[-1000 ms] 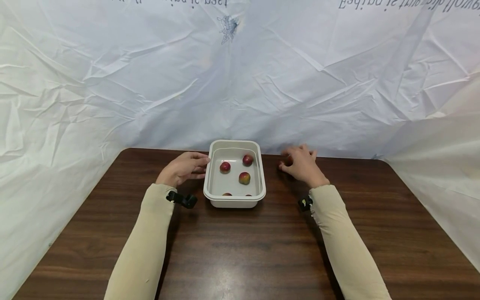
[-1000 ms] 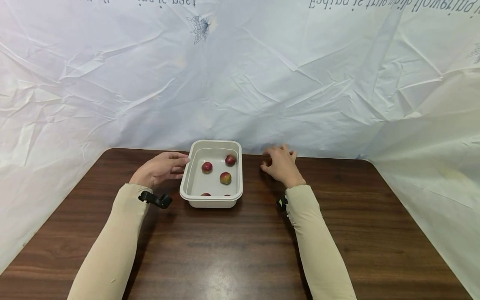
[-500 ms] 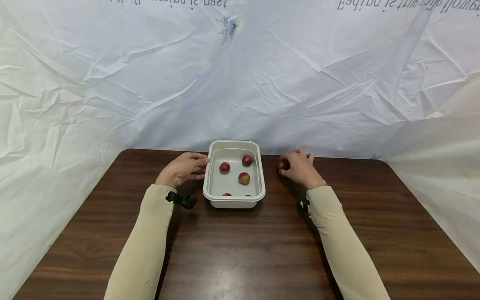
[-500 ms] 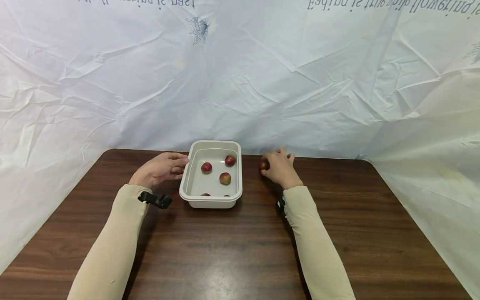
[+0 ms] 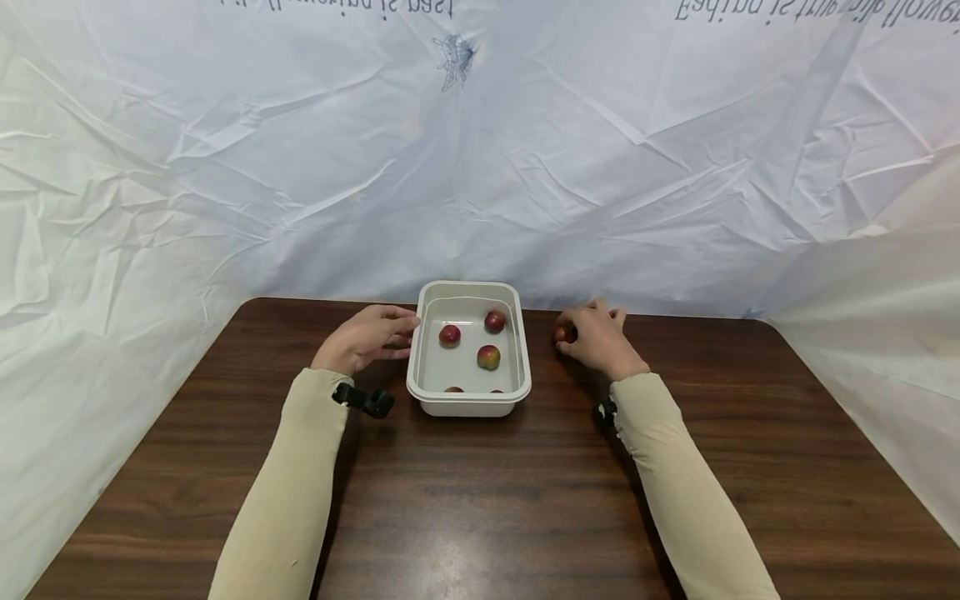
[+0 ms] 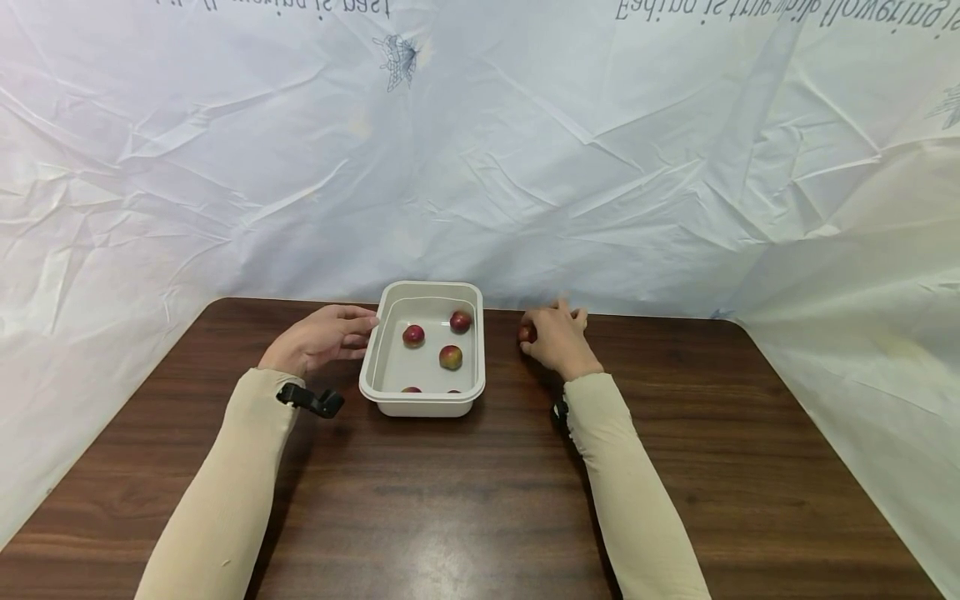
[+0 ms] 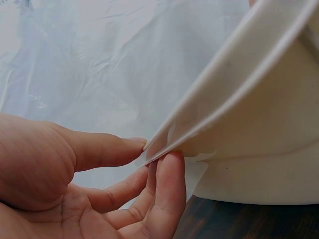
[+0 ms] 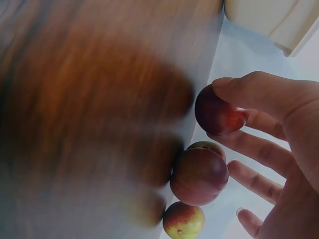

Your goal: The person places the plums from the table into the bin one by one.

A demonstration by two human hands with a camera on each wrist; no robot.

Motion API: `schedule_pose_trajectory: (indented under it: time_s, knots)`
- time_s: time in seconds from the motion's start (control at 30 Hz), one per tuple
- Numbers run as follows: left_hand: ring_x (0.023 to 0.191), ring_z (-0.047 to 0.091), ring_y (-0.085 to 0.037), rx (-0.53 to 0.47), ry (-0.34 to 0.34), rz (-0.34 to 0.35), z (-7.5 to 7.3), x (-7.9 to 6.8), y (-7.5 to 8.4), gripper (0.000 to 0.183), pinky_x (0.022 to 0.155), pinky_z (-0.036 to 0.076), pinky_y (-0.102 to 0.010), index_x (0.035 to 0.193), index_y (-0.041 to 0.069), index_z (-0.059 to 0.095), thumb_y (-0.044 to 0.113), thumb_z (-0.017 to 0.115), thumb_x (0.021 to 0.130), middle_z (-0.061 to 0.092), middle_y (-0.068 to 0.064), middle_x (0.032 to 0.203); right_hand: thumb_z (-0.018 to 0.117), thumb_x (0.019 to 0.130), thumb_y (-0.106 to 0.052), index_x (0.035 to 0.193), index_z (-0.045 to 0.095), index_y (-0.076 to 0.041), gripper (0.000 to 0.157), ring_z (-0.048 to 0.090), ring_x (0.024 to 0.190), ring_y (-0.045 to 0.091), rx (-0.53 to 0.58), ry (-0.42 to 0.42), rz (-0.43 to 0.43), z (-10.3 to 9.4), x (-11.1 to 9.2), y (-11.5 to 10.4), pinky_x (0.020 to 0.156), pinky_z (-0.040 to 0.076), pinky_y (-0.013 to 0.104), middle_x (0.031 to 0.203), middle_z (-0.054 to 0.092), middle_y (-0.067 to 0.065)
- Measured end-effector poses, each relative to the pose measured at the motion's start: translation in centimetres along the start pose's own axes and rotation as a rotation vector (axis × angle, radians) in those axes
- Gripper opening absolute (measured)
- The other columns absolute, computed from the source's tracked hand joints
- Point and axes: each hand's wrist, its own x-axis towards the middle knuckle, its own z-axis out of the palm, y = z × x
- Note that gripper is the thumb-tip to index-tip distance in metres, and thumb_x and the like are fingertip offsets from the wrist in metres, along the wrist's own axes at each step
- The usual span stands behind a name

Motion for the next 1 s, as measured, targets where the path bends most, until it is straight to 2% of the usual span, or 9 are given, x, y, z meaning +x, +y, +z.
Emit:
schedule_pose_trajectory:
  time_s: [0.33,0.53,0.8,1.0]
  knots:
    - [0.100,0.065,-0.018,-0.002,-0.003,0.005,0.1,0.1,0.0,0.043,0.105,0.055,-0.047,0.144,-0.001,0.052,0.022,0.055,0.107,0.062,-0.012,0.121,0.077,0.092,-0.021,0.125,0.070,-0.008,0.035,0.047,0.115,0.038,0.016,0.038,-0.026,-0.3,0.0,-0.3,0.093,0.025,0.058,0.122,0.070,0.014]
    - [0.101,0.065,-0.018,0.002,0.001,0.002,0.1,-0.1,0.0,0.042,0.104,0.055,-0.047,0.143,0.000,0.053,0.022,0.055,0.107,0.062,-0.013,0.122,0.077,0.092,-0.020,0.118,0.072,-0.010,0.028,0.050,0.109,0.035,0.022,0.069,-0.043,-0.9,-0.1,-0.9,0.094,0.030,0.057,0.115,0.071,0.009]
    - [0.103,0.065,-0.019,0.014,0.002,0.007,0.1,-0.2,0.0,0.043,0.103,0.056,-0.045,0.144,0.001,0.052,0.023,0.054,0.108,0.061,-0.013,0.127,0.077,0.092,-0.020,0.115,0.072,-0.012,0.025,0.054,0.109,0.034,0.029,0.087,-0.054,-1.3,-0.1,-1.4,0.097,0.032,0.057,0.110,0.071,0.007]
    - [0.105,0.065,-0.019,0.014,-0.005,0.013,0.0,-0.2,0.0,0.043,0.102,0.057,-0.042,0.145,0.001,0.051,0.023,0.054,0.108,0.060,-0.015,0.130,0.076,0.092,-0.021,0.120,0.072,-0.011,0.030,0.055,0.112,0.035,0.024,0.094,-0.067,-1.6,-0.1,-1.6,0.098,0.033,0.058,0.115,0.071,0.009]
